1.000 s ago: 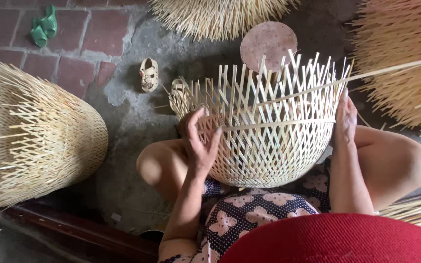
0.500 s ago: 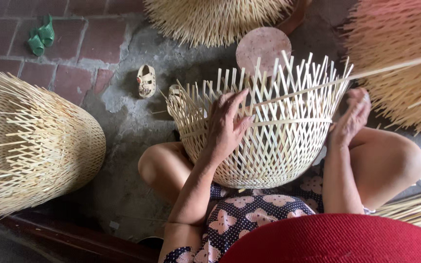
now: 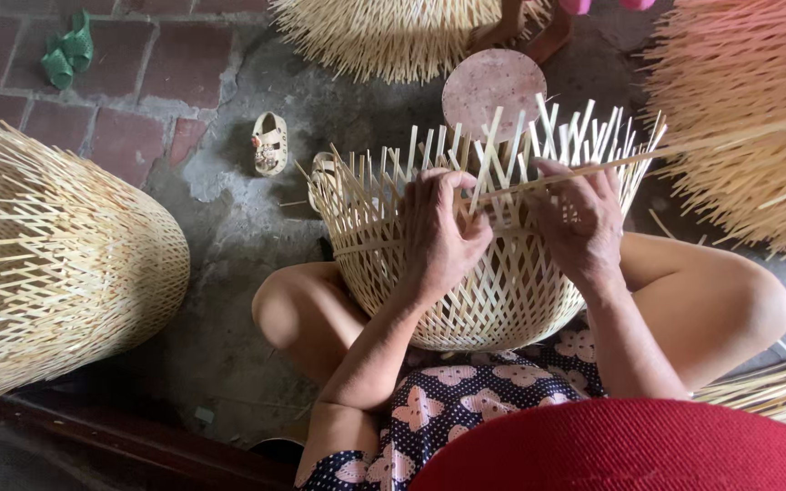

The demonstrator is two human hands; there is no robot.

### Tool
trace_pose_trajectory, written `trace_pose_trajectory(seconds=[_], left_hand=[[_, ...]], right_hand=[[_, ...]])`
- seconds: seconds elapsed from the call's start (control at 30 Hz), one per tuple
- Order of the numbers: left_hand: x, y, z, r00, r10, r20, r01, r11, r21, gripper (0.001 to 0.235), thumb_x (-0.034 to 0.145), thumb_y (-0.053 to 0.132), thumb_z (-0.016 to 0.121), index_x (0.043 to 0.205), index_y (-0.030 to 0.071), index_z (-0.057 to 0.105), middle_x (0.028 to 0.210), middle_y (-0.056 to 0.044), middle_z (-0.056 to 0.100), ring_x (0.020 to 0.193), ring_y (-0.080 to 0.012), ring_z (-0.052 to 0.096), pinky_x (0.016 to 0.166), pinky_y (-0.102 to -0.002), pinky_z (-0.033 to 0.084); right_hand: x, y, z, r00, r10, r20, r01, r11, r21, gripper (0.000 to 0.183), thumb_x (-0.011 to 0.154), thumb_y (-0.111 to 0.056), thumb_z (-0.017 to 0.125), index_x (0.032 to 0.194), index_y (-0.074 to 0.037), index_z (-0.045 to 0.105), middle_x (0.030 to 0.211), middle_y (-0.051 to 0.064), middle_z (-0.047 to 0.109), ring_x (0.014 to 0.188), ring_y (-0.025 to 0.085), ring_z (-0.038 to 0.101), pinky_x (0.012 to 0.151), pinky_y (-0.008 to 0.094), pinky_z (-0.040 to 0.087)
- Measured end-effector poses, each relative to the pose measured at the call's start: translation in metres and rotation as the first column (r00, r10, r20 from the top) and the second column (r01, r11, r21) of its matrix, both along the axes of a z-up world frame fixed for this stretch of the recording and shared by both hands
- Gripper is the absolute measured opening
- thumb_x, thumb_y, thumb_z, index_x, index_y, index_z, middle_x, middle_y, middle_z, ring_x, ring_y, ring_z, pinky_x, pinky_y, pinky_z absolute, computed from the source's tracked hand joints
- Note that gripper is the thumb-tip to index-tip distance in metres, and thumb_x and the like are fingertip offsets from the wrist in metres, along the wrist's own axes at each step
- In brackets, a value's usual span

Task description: The person weaves a basket by hand, interlacing thin bamboo strips through the vertical ribs of a partially completed basket held on their lap. The person continues the weaving pattern around the basket's circumference.

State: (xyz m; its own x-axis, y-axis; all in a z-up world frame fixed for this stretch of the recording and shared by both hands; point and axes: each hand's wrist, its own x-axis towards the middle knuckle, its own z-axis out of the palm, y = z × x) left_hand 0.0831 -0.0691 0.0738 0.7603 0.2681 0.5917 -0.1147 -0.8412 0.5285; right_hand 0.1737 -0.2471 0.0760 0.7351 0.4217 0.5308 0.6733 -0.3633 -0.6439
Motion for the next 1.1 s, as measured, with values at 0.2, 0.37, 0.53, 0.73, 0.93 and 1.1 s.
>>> trace_pose_trajectory(seconds=[0.2,0.37,0.53,0.73,0.93,1.1], left_hand=[[-0.002,0.007,-0.003,0.991,-0.133,0.015,0.133,0.991,-0.010,0.049,0.079,0.004,0.082,0.117,0.012,0.051,0.117,-0.004,0.063,0.107,-0.0174,0.057,0.101,-0.036,0.041],[0.002,0.006,-0.010,0.997,-0.073,-0.025,0.076,0.989,0.123,0.057,0.079,0.005,0.084,0.125,0.008,0.051,0.113,-0.008,0.064,0.098,-0.0188,0.056,0.097,-0.037,0.040],[-0.001,0.010,-0.007,0.985,-0.135,-0.110,0.121,0.985,-0.123,0.080,0.080,0.009,0.087,0.147,0.004,0.044,0.110,-0.002,0.072,0.087,-0.0131,0.055,0.093,-0.036,0.037],[-0.001,0.016,-0.014,0.975,-0.223,0.008,0.223,0.972,-0.074,0.049,0.085,0.008,0.086,0.125,0.018,0.060,0.104,0.001,0.071,0.092,-0.0133,0.056,0.094,-0.032,0.037],[0.004,0.009,-0.019,0.995,-0.061,-0.076,0.074,0.979,0.189,0.042,0.087,0.009,0.082,0.119,0.016,0.056,0.092,0.000,0.060,0.085,-0.0158,0.048,0.084,-0.034,0.034],[0.011,0.006,-0.020,0.992,-0.111,-0.059,0.119,0.981,0.154,0.055,0.087,0.011,0.082,0.132,0.012,0.051,0.097,-0.002,0.061,0.090,-0.0179,0.051,0.089,-0.036,0.037]], right_hand=[[0.010,0.014,0.021,0.986,0.167,0.018,-0.145,0.901,-0.409,0.025,0.083,-0.025,0.086,0.106,-0.017,0.081,0.089,0.008,0.062,0.083,0.023,0.051,0.071,0.040,0.045],[0.024,0.015,0.005,0.952,0.291,-0.098,-0.306,0.928,-0.214,0.010,0.090,-0.020,0.080,0.094,-0.013,0.076,0.083,0.002,0.065,0.075,0.018,0.056,0.068,0.036,0.048],[0.035,0.010,-0.005,0.576,0.546,-0.608,-0.379,0.838,0.393,0.018,0.090,-0.020,0.077,0.104,-0.012,0.068,0.097,0.001,0.071,0.087,0.014,0.072,0.075,0.034,0.065],[0.024,0.013,0.004,0.775,0.445,-0.448,-0.356,0.894,0.272,0.032,0.088,-0.026,0.078,0.112,-0.004,0.078,0.089,0.004,0.070,0.078,0.015,0.065,0.069,0.037,0.060],[0.025,0.010,0.008,0.919,0.248,-0.307,-0.307,0.938,-0.161,0.015,0.094,-0.012,0.074,0.108,-0.007,0.075,0.094,0.008,0.067,0.077,0.016,0.065,0.065,0.034,0.058],[0.063,-0.004,-0.016,0.516,0.766,-0.384,-0.522,0.636,0.568,0.003,0.097,-0.008,0.073,0.095,-0.011,0.072,0.089,0.003,0.073,0.080,0.012,0.070,0.069,0.029,0.064]])
